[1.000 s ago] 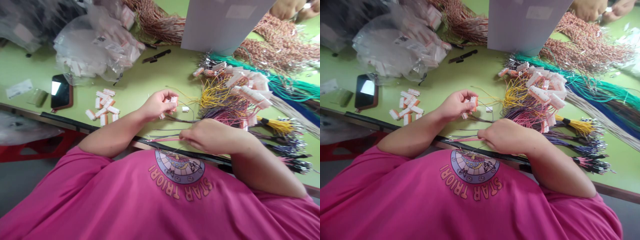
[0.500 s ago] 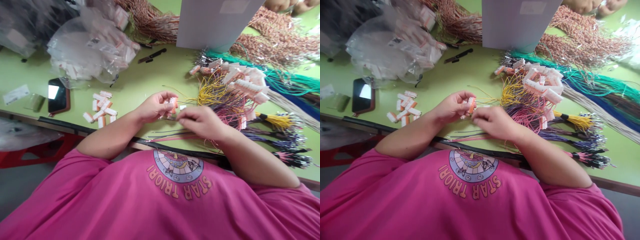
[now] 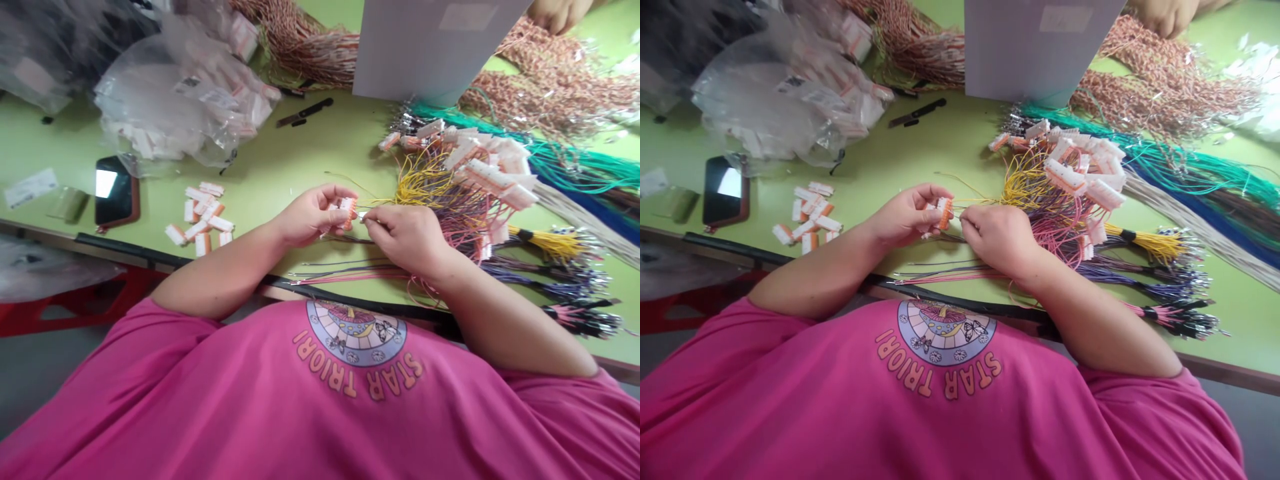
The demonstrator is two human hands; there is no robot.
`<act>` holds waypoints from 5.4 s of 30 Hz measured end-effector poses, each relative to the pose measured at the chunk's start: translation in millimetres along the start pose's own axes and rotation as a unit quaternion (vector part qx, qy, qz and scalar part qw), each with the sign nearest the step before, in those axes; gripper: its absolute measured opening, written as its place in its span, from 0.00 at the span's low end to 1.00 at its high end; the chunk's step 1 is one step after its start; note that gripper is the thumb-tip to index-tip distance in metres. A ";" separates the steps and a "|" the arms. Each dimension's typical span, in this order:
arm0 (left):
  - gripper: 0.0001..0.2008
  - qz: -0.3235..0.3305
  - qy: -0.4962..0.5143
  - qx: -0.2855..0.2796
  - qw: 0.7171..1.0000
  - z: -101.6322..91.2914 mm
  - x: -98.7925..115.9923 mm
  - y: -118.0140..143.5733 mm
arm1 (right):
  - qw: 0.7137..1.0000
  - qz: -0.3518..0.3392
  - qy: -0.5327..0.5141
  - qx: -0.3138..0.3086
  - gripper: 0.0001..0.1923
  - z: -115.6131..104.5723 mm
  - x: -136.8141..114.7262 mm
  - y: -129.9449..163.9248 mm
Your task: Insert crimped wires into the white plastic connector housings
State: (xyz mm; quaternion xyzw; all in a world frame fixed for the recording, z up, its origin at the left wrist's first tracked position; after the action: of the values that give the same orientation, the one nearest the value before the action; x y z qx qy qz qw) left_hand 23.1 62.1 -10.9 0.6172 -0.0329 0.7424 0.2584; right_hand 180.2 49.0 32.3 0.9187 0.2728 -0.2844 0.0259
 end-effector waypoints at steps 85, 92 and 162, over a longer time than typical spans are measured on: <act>0.27 0.008 -0.055 0.012 0.998 -5.6 -2.7 0.4 | 1.000 -0.011 -0.004 0.017 0.16 16.6 0.6 2.1; 0.26 -0.021 -0.061 0.008 0.998 -0.4 -10.8 1.2 | 0.996 -0.012 0.074 -0.037 0.19 29.1 -4.6 1.8; 0.34 -0.007 0.005 -0.023 1.000 2.9 -5.1 5.6 | 0.996 -0.053 0.061 0.034 0.20 13.6 -17.3 29.8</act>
State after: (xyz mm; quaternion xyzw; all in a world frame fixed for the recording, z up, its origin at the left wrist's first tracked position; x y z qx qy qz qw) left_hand 23.9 54.5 -13.4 0.6073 -0.0442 0.7431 0.2776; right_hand 176.7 12.5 27.0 0.9191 0.3119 -0.2380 -0.0371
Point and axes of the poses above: each hand's wrist, its own y-axis away from the middle knuckle, its own z-axis out of the palm, x = y × z, the point moved 5 cm from there along -y, towards the middle knuckle, and after that the axes turned 12 degrees about -y, right-handed, at the moved point
